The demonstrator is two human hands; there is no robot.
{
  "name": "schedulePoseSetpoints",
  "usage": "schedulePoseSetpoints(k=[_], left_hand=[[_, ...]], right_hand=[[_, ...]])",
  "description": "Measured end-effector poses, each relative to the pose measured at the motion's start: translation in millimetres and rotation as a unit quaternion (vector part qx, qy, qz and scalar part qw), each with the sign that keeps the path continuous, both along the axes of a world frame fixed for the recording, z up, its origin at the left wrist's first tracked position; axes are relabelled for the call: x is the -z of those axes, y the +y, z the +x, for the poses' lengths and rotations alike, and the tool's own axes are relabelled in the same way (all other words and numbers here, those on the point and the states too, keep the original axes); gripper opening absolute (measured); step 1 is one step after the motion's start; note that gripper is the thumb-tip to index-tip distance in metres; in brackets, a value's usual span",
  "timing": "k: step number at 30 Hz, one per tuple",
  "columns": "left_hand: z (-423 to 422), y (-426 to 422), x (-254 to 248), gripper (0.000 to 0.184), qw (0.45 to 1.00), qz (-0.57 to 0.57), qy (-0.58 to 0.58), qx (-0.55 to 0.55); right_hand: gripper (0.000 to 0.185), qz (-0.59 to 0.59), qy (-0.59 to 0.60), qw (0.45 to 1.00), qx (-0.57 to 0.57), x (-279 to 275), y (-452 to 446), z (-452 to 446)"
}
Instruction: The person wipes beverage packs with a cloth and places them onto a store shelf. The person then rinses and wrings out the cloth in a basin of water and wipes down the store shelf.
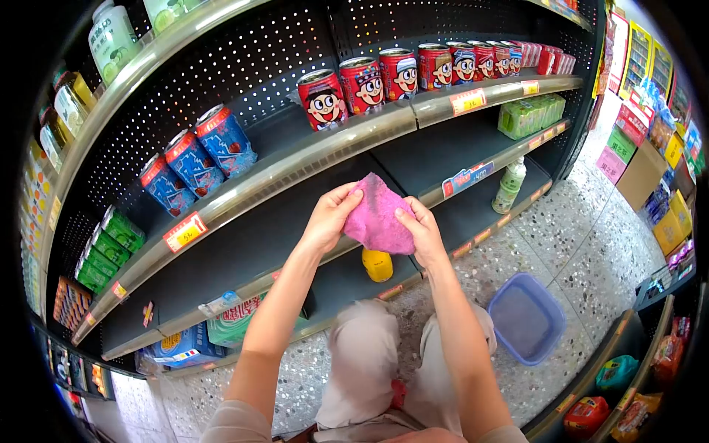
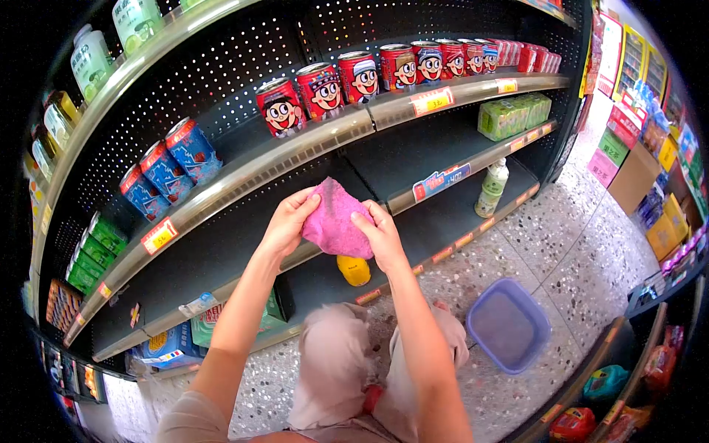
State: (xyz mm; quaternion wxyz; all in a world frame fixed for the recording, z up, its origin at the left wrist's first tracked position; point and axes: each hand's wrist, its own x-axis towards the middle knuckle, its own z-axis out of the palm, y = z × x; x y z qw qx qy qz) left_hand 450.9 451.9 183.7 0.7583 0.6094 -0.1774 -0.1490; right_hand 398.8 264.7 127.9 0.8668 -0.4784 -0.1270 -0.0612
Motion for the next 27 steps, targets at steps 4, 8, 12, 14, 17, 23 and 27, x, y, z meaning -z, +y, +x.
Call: schedulePoseSetpoints(k=[4, 8, 12, 14, 17, 23, 27], left_hand=[[-4.8, -22.0, 11.2, 0.028, 0.997, -0.008, -0.019, -0.069], [-16.3, -30.2, 31.5, 0.02, 0.999, 0.014, -0.012, -0.048], [-24.7, -30.6, 54.4, 0.013, 0.999, -0.025, -0.02, -0.012], [-29.7, -26.1, 60.0, 0.017, 1.0, -0.014, -0.005, 0.014], [-32.7, -16.0, 64.0, 0.021, 1.0, -0.003, 0.0, 0.024], [-32.3, 9.3, 68.5, 0.019, 0.997, 0.011, -0.035, -0.063], [-47.3, 13.8, 62.3, 0.019, 0.996, 0.051, -0.044, -0.06]], right_hand=[[0.01, 0.026, 0.026, 0.999, 0.034, -1.6, -10.3, -3.1], [0.016, -0.038, 0.013, 0.998, 0.042, 5.5, -29.8, -5.3], [0.034, -0.125, 0.11, 0.983, -0.071, -6.3, -40.2, -20.8], [0.043, -0.2, 0.126, 0.965, -0.118, 8.8, -48.9, -19.3], [0.047, -0.158, 0.125, 0.97, -0.137, 17.2, -41.5, -19.9], [0.063, 0.076, 0.114, 0.981, -0.137, 0.8, -6.9, -25.5], [0.046, 0.029, 0.089, 0.992, -0.091, 0.1, -12.2, -24.9]])
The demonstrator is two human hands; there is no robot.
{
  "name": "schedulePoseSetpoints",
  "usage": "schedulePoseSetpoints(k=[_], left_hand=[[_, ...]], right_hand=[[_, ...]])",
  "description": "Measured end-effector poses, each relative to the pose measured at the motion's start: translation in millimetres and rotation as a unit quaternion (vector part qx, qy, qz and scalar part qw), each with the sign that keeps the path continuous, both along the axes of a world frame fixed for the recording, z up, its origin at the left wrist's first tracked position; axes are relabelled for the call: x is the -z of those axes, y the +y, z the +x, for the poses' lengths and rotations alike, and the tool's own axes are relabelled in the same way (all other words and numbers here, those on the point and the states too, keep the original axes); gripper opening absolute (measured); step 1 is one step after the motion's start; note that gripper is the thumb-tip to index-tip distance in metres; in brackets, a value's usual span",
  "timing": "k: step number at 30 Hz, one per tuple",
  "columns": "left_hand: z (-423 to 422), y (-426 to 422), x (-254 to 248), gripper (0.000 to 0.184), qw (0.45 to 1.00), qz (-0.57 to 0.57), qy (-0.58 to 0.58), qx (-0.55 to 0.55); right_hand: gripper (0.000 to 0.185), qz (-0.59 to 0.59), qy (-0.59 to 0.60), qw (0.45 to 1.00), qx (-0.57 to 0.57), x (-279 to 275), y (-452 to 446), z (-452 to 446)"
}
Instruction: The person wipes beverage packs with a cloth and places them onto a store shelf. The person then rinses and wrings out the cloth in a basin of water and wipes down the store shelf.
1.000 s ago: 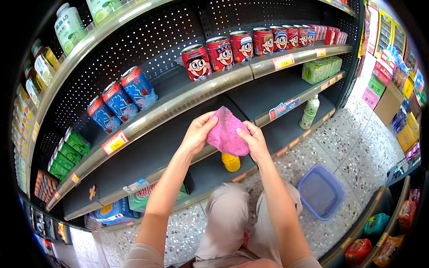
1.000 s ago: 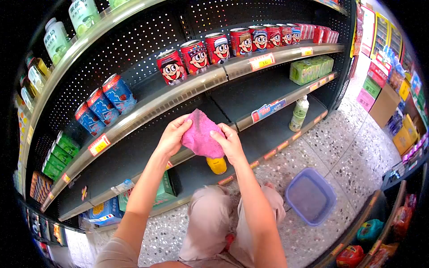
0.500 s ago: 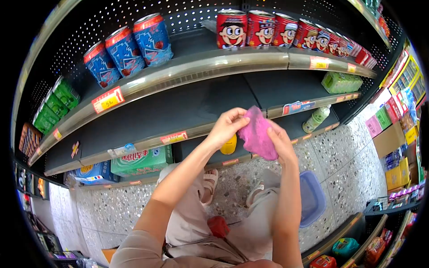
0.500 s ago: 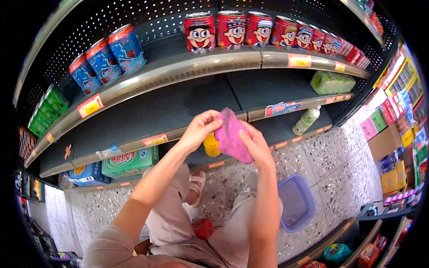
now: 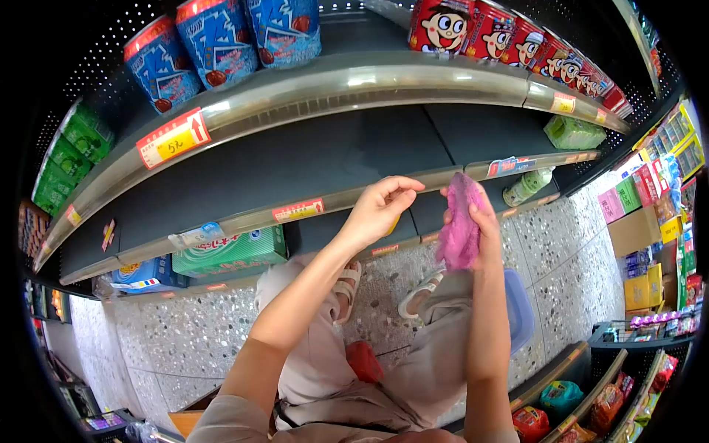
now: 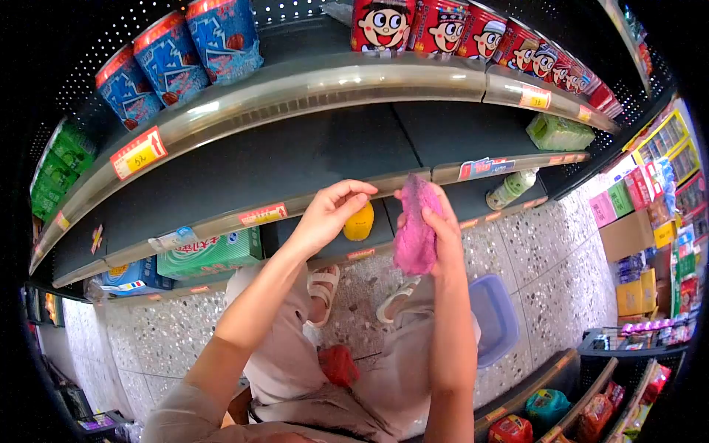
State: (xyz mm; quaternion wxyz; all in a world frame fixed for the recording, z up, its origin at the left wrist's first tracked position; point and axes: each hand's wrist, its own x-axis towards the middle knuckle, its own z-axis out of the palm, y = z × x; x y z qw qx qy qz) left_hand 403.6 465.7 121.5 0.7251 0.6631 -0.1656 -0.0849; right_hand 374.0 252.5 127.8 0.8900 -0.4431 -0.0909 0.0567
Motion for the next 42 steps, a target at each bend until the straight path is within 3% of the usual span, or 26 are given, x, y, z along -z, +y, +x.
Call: schedulePoseSetpoints(k=[3, 4, 7, 9, 11, 13, 14, 18, 24, 27, 28, 29, 30, 31, 32, 33, 35, 37, 40, 42], left_hand=[[-4.7, 6.9, -0.4, 0.018, 0.996, 0.072, -0.055, -0.02], [-5.2, 11.7, -0.2, 0.018, 0.992, 0.099, -0.076, -0.031], [-10.9, 32.6, -6.4, 0.016, 0.936, 0.223, -0.222, -0.158], [-10.0, 48.7, 1.9, 0.015, 0.902, 0.237, -0.283, -0.226], [-13.4, 68.7, 3.3, 0.016, 0.885, 0.251, -0.295, -0.259], [-19.0, 88.3, 4.3, 0.016, 0.868, 0.292, -0.291, -0.278], [-21.7, 95.5, 7.7, 0.016, 0.879, 0.279, -0.258, -0.287], [-29.4, 122.0, 7.8, 0.016, 0.848, 0.328, -0.268, -0.317], [-26.4, 116.6, -5.9, 0.02, 0.881, 0.319, -0.183, -0.298], [7.7, 96.3, -4.9, 0.036, 0.913, 0.284, -0.182, -0.228], [27.2, 93.9, 4.0, 0.046, 0.923, 0.27, -0.182, -0.207], [45.4, 86.1, -3.7, 0.046, 0.949, 0.2, -0.144, -0.197], [59.9, 75.3, -12.4, 0.047, 0.969, 0.128, -0.101, -0.187], [67.2, 64.3, -21.6, 0.048, 0.981, 0.055, -0.055, -0.176], [68.4, 58.1, -40.1, 0.047, 0.992, -0.001, 0.075, -0.1], [66.7, 49.9, -54.0, 0.042, 0.99, 0.016, 0.119, -0.079], [68.5, 39.2, -54.1, 0.039, 0.991, 0.048, 0.121, -0.025], [64.8, 27.9, -59.2, 0.037, 0.99, 0.053, 0.128, -0.003], [74.8, 17.5, -56.3, 0.037, 0.989, 0.031, 0.138, -0.047], [89.0, 18.6, -54.7, 0.037, 0.984, 0.01, 0.169, -0.055]], right_hand=[[0.038, -0.133, 0.042, 0.979, 0.15, -6.0, 0.0, 13.5], [0.031, -0.139, 0.06, 0.977, 0.149, -14.8, 0.7, 18.7], [0.026, -0.29, -0.021, 0.937, 0.195, -28.5, 6.5, 54.2], [0.027, -0.477, -0.163, 0.833, 0.227, -42.6, 13.0, 84.8], [0.032, -0.588, -0.225, 0.732, 0.26, -49.7, 24.0, 117.6], [0.035, -0.615, -0.366, 0.643, 0.274, -40.9, 32.5, 149.4], [0.034, -0.653, -0.378, 0.603, 0.259, -29.0, 34.5, 166.1], [0.032, -0.731, -0.354, 0.568, 0.134, 13.6, 42.1, 185.3], [0.031, -0.727, -0.36, 0.573, 0.112, 35.5, 41.4, 185.5], [0.029, -0.6, -0.306, 0.686, 0.274, 15.1, 76.1, 175.4], [0.028, -0.467, -0.2, 0.831, 0.227, -6.9, 90.7, 157.0], [0.027, -0.307, -0.09, 0.932, 0.168, -23.7, 106.2, 135.8], [0.027, -0.124, -0.058, 0.981, 0.14, -22.9, 119.8, 127.5], [0.026, 0.062, -0.029, 0.992, 0.107, -21.1, 130.3, 121.0], [0.026, 0.124, -0.016, 0.987, 0.096, -19.4, 135.7, 110.5], [0.026, 0.187, -0.007, 0.979, 0.084, -18.1, 139.2, 105.8], [0.028, 0.122, 0.006, 0.971, 0.204, 6.1, 147.5, 117.0], [0.027, -0.096, -0.028, 0.925, 0.367, 9.9, 138.9, 114.2], [0.024, 0.01, -0.086, 0.959, 0.268, 11.0, 109.8, 115.5], [0.031, 0.017, -0.082, 0.951, 0.299, 13.1, 115.6, 124.0]])
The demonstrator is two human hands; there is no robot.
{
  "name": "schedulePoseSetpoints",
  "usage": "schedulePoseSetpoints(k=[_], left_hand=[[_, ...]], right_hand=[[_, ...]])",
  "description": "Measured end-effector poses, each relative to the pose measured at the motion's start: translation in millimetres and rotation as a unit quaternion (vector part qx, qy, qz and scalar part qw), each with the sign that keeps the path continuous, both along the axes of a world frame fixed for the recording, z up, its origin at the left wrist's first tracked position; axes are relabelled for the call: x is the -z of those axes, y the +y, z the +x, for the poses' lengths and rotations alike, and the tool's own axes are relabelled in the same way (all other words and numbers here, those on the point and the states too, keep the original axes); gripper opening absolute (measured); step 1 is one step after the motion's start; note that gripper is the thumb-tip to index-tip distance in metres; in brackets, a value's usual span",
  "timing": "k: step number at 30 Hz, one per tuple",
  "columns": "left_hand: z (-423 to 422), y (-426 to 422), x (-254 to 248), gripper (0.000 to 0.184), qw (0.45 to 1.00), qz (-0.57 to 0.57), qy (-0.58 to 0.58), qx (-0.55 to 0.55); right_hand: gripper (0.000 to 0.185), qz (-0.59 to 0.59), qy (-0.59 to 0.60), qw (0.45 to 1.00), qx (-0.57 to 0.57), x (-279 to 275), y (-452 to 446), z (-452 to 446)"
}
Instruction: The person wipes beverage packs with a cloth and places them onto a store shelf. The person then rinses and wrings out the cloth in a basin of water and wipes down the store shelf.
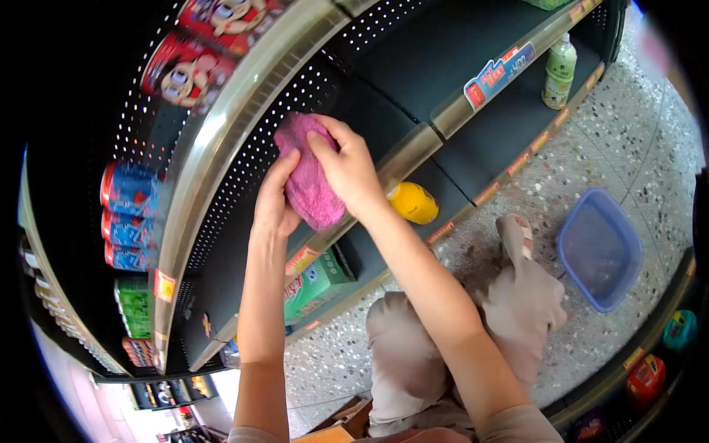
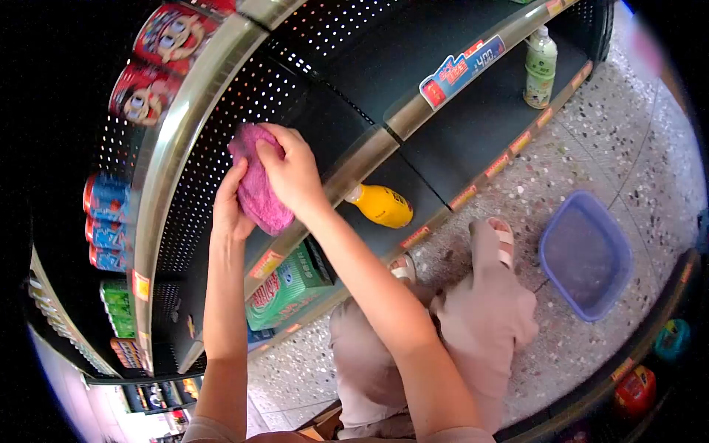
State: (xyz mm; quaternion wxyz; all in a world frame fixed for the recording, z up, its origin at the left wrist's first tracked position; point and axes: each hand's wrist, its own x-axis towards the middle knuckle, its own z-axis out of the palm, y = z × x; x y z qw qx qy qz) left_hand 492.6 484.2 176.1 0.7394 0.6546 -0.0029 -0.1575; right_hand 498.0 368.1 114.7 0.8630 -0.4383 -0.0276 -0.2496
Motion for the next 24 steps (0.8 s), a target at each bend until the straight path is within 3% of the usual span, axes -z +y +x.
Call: schedulePoseSetpoints(k=[3, 5, 7, 9, 10, 12, 14, 17, 18, 21, 24], left_hand=[[18.1, -9.7, -0.2, 0.037, 0.998, -0.049, 0.012, -0.024], [40.6, -3.6, 3.4, 0.043, 0.997, -0.074, -0.006, 0.0], [69.6, 3.3, -2.6, 0.043, 0.998, -0.049, -0.023, 0.04], [85.6, -22.6, -6.3, 0.047, 0.981, 0.103, -0.15, -0.069], [96.0, -35.1, -9.0, 0.049, 0.953, 0.175, -0.214, -0.125], [127.1, -41.2, -13.6, 0.056, 0.902, 0.254, -0.322, -0.133], [157.1, -43.9, -18.8, 0.055, 0.819, 0.348, -0.433, -0.145], [173.9, -63.4, -25.0, 0.045, 0.686, 0.515, -0.483, -0.176], [179.3, -69.4, -18.5, 0.035, 0.613, 0.566, -0.513, -0.199], [203.0, -59.4, -11.5, 0.037, 0.37, 0.597, -0.704, -0.102], [218.6, -63.8, -13.5, 0.043, 0.279, 0.615, -0.728, -0.118]], right_hand=[[0.04, -0.027, 0.025, 0.995, 0.087, 0.3, -5.3, 2.6], [0.04, -0.071, -0.028, 0.981, 0.177, 2.0, -12.8, -2.1], [0.039, -0.12, -0.089, 0.972, 0.18, 9.2, -26.9, -6.1], [0.025, -0.142, -0.106, 0.977, 0.115, 20.5, -53.8, -9.4], [0.024, -0.151, -0.084, 0.975, 0.14, 27.7, -65.6, -9.8], [0.022, -0.143, -0.067, 0.975, 0.157, 43.2, -75.2, -12.2], [0.022, -0.135, -0.067, 0.978, 0.146, 49.3, -72.6, -17.6], [0.023, -0.182, -0.09, 0.968, 0.149, 46.1, -70.4, -14.0], [0.024, -0.189, -0.097, 0.965, 0.154, 47.8, -69.3, -12.7], [0.024, -0.183, -0.099, 0.966, 0.155, 50.7, -71.1, -12.0], [0.025, -0.181, -0.101, 0.966, 0.154, 50.6, -71.9, -12.2]])
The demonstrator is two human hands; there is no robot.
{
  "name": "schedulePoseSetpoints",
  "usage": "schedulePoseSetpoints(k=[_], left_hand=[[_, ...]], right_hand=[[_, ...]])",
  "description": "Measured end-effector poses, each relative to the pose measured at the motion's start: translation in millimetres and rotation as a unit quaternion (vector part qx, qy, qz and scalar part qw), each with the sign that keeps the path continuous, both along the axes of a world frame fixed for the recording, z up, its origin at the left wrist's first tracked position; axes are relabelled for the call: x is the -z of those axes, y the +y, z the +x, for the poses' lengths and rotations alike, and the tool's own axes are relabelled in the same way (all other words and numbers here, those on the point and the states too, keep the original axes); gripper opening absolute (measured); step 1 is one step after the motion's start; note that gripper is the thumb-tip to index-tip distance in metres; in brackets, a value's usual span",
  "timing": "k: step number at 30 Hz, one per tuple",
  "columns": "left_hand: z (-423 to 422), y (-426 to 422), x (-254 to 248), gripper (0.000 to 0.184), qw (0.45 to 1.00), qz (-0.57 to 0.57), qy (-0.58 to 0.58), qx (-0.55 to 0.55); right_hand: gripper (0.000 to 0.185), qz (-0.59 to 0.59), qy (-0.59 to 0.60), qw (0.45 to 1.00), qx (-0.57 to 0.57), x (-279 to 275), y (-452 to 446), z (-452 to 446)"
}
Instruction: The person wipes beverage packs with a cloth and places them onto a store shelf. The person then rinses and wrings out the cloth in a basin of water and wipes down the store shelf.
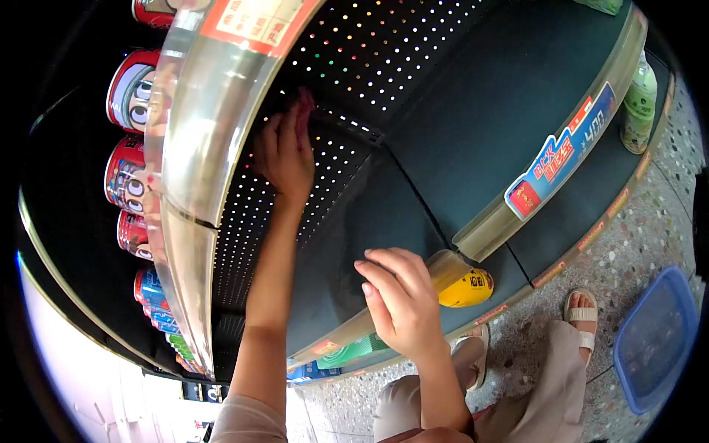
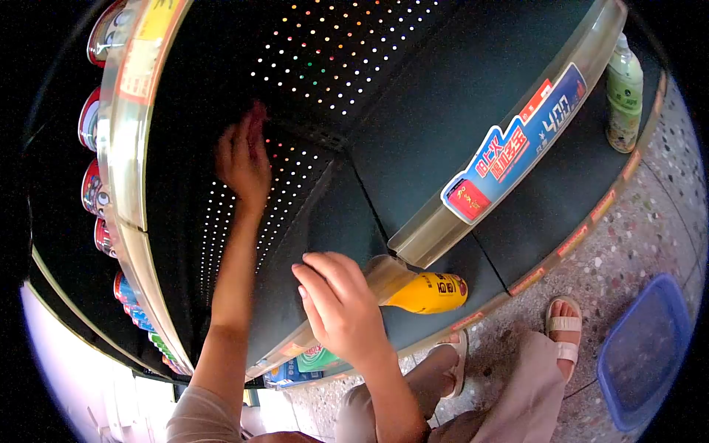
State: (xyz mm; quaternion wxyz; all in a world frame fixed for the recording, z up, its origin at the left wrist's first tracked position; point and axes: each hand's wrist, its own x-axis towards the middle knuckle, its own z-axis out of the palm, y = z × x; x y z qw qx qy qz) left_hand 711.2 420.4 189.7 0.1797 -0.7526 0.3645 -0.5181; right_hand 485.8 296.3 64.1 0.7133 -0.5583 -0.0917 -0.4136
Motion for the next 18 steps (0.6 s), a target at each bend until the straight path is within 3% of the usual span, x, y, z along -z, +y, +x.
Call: schedulePoseSetpoints(k=[4, 10, 18], left_hand=[[15.2, -0.9, 5.0, 0.044, 0.996, 0.051, -0.047, -0.051], [19.2, -2.5, 16.8, 0.056, 0.997, -0.013, -0.007, -0.08], [23.5, -2.7, 23.5, 0.048, 0.997, -0.021, -0.021, -0.073]], right_hand=[[0.025, -0.008, -0.001, 1.0, -0.012, 0.1, 2.6, -2.6], [0.023, 0.001, 0.005, 1.0, -0.012, -5.8, 8.5, -5.9], [0.022, -0.008, 0.009, 1.0, 0.001, -5.7, 7.9, -4.0]])
